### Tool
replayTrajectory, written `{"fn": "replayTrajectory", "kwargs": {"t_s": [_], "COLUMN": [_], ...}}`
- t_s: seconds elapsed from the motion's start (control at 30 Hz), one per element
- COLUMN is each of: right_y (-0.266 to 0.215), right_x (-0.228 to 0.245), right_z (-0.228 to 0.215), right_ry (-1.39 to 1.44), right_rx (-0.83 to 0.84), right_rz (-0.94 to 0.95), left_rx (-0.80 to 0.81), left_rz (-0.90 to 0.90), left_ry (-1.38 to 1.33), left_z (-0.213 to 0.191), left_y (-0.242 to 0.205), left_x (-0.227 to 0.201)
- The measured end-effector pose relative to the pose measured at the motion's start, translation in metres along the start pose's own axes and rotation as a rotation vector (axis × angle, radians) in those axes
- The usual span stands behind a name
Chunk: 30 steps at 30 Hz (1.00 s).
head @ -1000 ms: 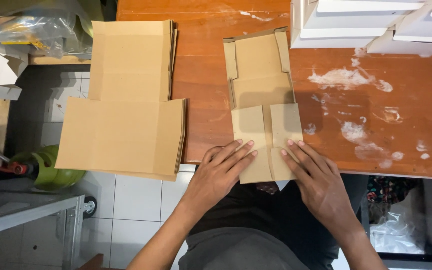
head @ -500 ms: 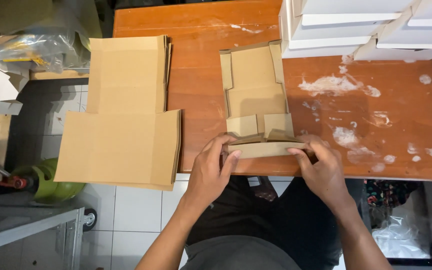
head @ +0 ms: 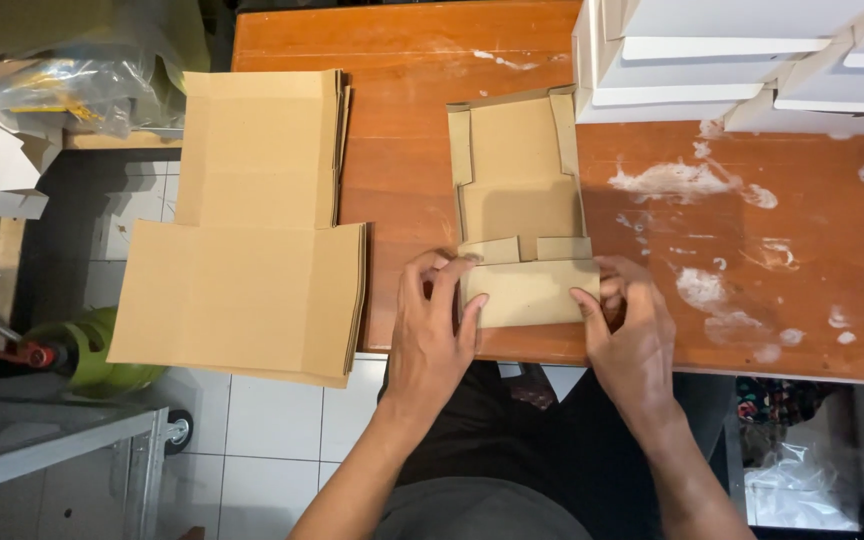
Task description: The person folds flat cardboard sheets into small rectangular boxes by hand, aligning flaps and creasing edges. Completed boxes are stacked on a nearby shelf. The person repeats the folding process with additional sheets throughout the clip.
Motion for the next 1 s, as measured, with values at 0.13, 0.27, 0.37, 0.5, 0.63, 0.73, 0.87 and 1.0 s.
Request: {"fn": "replayTrajectory", "kwargs": {"t_s": [0.13,0.27,0.37,0.5,0.63,0.73,0.87,1.0], "right_y": [-0.005,-0.021,-0.024,-0.030,-0.032,-0.034,-0.034,-0.038], "right_x": [0.007,0.037,0.050,0.037,0.024,0.020,0.025,0.037], "right_z": [0.004,0.002,0.014,0.024,0.032,0.034,0.033,0.031], "right_ry": [-0.186,-0.329,-0.426,-0.547,-0.649,-0.690,-0.783,-0.833], "right_rx": [-0.059,-0.152,0.033,0.144,0.237,0.275,0.262,0.189], "right_rz": [-0.184,-0.396,-0.444,-0.371,-0.316,-0.324,-0.333,-0.397], "left_rx": [-0.002,0.055,0.116,0.169,0.225,0.244,0.246,0.205], "left_rz": [0.135,0.216,0.139,0.114,0.111,0.112,0.085,0.050], "left_ry": [0.248,0.425,0.642,0.640,0.674,0.669,0.655,0.685], "left_z": [0.020,0.034,0.041,0.048,0.051,0.049,0.048,0.047], "left_y": [-0.010,-0.021,-0.025,-0.029,-0.031,-0.032,-0.033,-0.037], "left_x": [-0.014,-0.029,-0.027,-0.019,-0.018,-0.019,-0.019,-0.017]}}
Point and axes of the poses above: each hand's wrist, its own y-axis towards the middle knuckle, its own z-axis out of the palm, x = y × z, the point moved 10 cm from there along y, towards the middle knuckle, and after that the axes turned 11 degrees about x, right-handed, at the moved point
